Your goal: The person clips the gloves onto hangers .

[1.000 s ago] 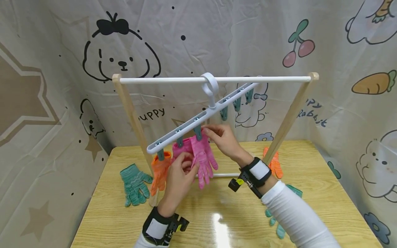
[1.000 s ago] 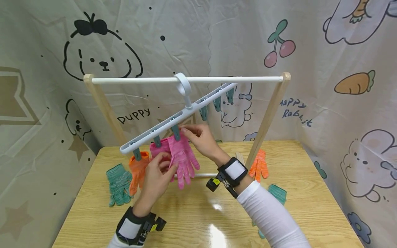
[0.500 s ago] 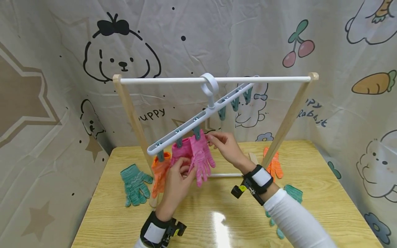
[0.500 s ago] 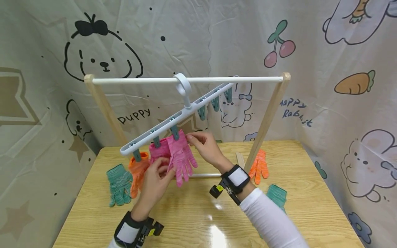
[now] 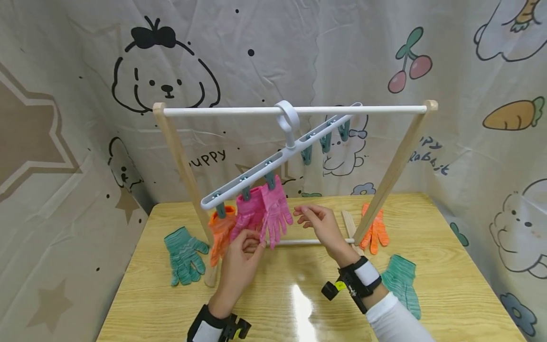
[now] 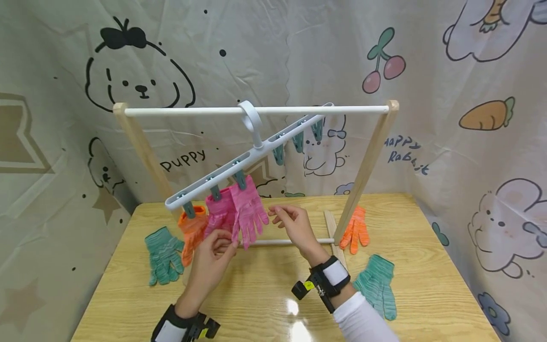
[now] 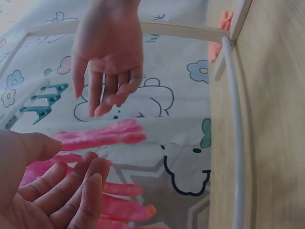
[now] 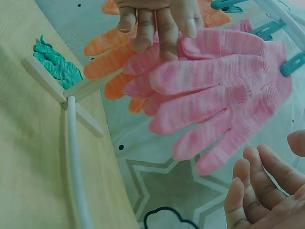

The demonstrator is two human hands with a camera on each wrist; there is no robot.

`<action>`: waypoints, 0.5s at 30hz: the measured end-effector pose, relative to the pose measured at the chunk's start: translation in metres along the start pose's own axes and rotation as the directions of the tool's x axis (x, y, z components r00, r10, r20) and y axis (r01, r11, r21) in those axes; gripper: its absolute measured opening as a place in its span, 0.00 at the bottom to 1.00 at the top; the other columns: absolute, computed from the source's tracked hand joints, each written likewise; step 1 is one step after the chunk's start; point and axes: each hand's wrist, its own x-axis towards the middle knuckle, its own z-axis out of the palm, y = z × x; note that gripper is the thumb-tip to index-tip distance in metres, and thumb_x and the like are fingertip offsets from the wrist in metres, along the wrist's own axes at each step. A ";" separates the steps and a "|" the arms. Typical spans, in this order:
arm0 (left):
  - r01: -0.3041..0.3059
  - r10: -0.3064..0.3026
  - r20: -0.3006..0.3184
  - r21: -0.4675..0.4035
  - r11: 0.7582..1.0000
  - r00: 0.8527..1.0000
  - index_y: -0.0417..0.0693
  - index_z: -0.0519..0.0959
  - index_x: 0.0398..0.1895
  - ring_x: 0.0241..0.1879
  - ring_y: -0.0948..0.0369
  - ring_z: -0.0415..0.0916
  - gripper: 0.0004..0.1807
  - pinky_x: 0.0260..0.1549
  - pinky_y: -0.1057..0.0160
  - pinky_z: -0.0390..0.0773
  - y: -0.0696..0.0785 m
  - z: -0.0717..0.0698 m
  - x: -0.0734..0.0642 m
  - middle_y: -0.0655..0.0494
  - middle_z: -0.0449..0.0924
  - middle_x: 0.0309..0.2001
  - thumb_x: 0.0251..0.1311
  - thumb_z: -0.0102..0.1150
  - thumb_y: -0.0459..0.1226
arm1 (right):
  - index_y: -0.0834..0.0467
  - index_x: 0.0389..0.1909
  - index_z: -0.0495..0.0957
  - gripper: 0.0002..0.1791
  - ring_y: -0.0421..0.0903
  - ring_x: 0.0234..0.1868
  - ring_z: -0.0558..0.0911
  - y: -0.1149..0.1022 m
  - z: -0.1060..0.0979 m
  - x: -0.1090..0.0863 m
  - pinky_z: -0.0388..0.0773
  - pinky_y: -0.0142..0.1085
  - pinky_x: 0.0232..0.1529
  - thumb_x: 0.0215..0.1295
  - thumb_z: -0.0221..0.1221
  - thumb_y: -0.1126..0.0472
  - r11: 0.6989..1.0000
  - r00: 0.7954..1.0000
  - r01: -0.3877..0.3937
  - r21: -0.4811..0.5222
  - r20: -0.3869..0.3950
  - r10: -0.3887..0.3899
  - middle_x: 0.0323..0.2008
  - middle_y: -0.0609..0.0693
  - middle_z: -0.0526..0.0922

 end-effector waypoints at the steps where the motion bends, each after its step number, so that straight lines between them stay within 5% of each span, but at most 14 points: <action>1: 0.007 -0.007 0.003 0.000 1.000 1.000 0.41 0.80 0.45 0.40 0.58 0.86 0.08 0.37 0.71 0.82 -0.001 0.000 -0.001 0.48 0.88 0.38 0.65 0.64 0.32 | 0.70 0.56 0.79 0.20 0.38 0.38 0.83 0.002 0.000 -0.003 0.81 0.31 0.42 0.80 0.49 0.58 1.000 1.000 -0.016 0.009 -0.004 0.016 0.49 0.66 0.85; 6: 0.026 -0.026 0.005 0.009 1.000 1.000 0.41 0.79 0.45 0.40 0.57 0.87 0.08 0.36 0.71 0.82 -0.008 -0.002 -0.006 0.48 0.89 0.39 0.66 0.64 0.34 | 0.71 0.56 0.78 0.21 0.37 0.38 0.83 0.013 0.000 -0.016 0.81 0.33 0.43 0.80 0.49 0.57 0.998 0.998 -0.055 0.035 -0.001 0.055 0.48 0.63 0.85; 15: 0.045 -0.045 0.009 0.027 0.999 0.999 0.41 0.79 0.43 0.38 0.58 0.86 0.07 0.35 0.71 0.82 -0.022 -0.003 -0.016 0.49 0.89 0.38 0.67 0.64 0.34 | 0.71 0.53 0.80 0.19 0.39 0.38 0.84 0.031 0.006 -0.041 0.82 0.35 0.44 0.79 0.50 0.59 0.999 1.000 -0.006 -0.032 0.027 0.007 0.47 0.70 0.84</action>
